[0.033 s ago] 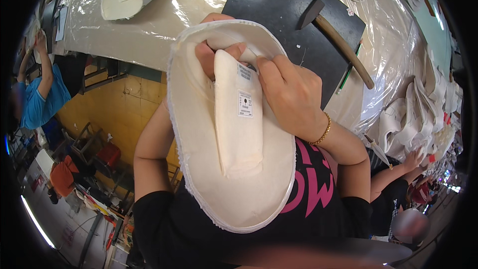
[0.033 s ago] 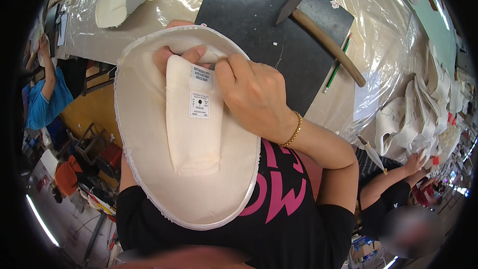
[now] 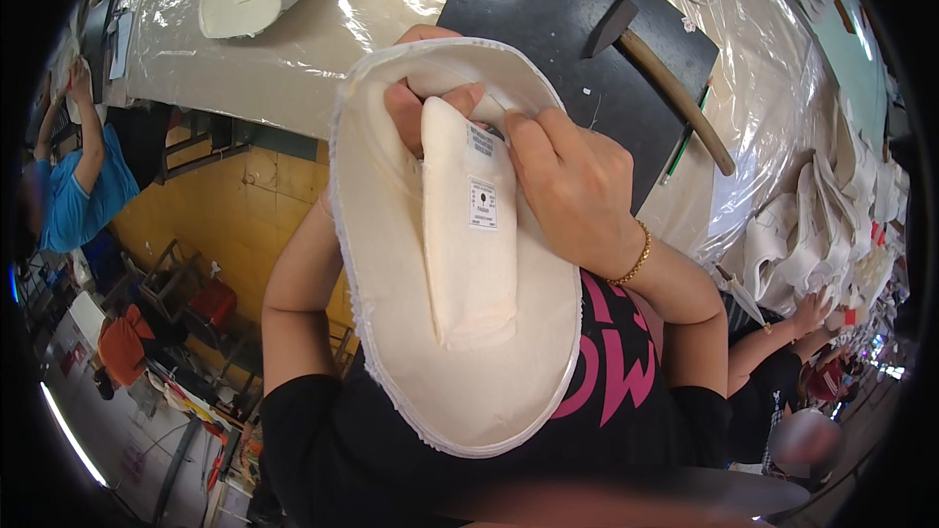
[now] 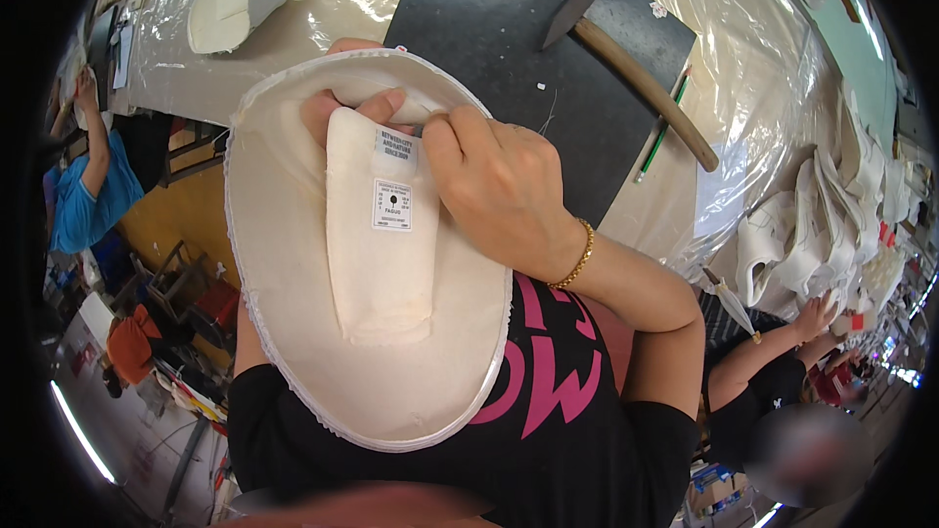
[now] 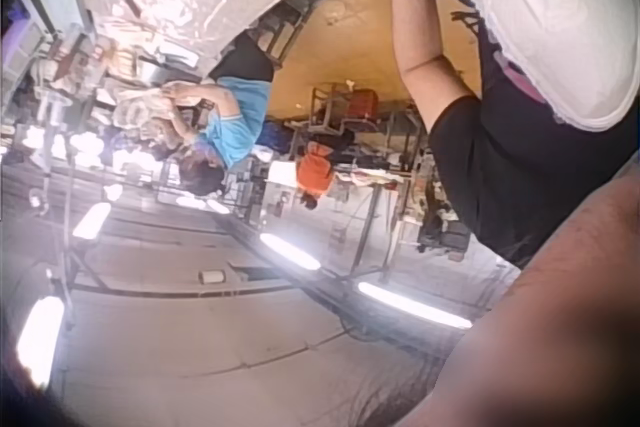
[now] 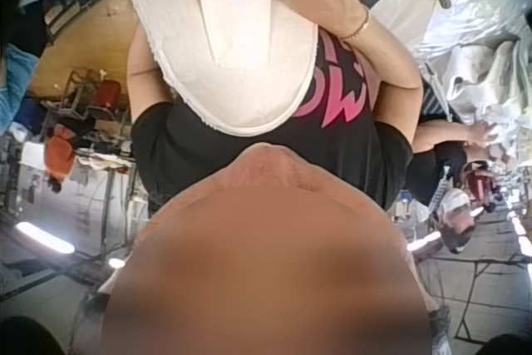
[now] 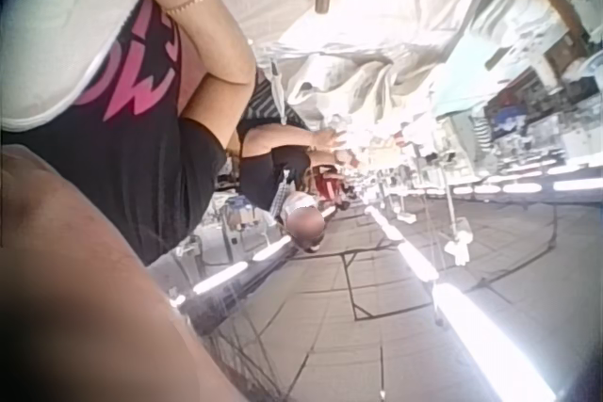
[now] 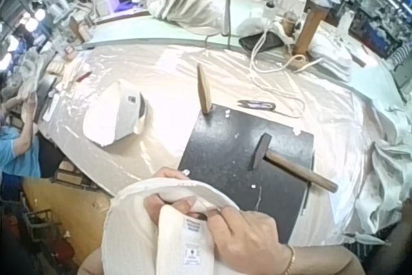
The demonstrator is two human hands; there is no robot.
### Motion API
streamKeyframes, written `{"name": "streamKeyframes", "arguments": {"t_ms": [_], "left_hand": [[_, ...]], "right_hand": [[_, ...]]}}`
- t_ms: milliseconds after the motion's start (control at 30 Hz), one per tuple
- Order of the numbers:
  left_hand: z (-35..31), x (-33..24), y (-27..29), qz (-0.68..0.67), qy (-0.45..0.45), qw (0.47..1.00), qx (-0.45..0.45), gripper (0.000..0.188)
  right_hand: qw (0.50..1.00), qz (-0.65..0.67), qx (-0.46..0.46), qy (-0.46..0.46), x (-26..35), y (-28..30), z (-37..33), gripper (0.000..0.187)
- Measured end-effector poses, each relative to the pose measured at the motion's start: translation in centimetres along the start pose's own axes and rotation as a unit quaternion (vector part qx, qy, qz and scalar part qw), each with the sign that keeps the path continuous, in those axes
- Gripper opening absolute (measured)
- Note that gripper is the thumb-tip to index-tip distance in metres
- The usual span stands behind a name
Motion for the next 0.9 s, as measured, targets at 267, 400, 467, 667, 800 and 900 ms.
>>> {"name": "streamKeyframes", "arguments": {"t_ms": [267,400,467,667,800,900], "left_hand": [[-0.1,-2.0,-0.2,0.021,-0.069,0.997,0.001,0.032],[-0.1,-2.3,-0.1,0.018,-0.039,0.999,-0.007,0.032],[0.0,-2.7,-0.1,0.038,-0.083,0.996,0.007,0.033],[-0.2,-2.2,-0.1,-0.033,0.005,0.999,0.003,0.032],[-1.3,-2.6,-0.2,-0.069,0.029,0.997,-0.006,0.032],[-1.9,-2.8,-0.3,-0.097,0.046,0.994,-0.012,0.032]], "right_hand": [[1.0,-0.001,0.001,-0.004,-0.4,0.2,0.4,0.025],[1.0,0.002,-0.007,-0.003,-0.4,0.2,0.4,0.026],[1.0,0.003,-0.009,-0.005,-0.3,0.1,0.3,0.025],[1.0,-0.001,-0.015,-0.009,-0.2,0.1,0.2,0.023],[1.0,0.01,-0.014,-0.012,-0.2,0.0,0.2,0.023],[0.999,0.02,-0.018,-0.016,-0.2,-0.1,0.3,0.023]]}}
Point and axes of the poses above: each hand's wrist, its own z-axis towards the middle knuckle, its own y-axis out of the back of the hand, x = y × z, the point moved 4 cm from there along z, towards the middle knuckle, and after that the axes turned 2 degrees about y, right-handed, at the moved point
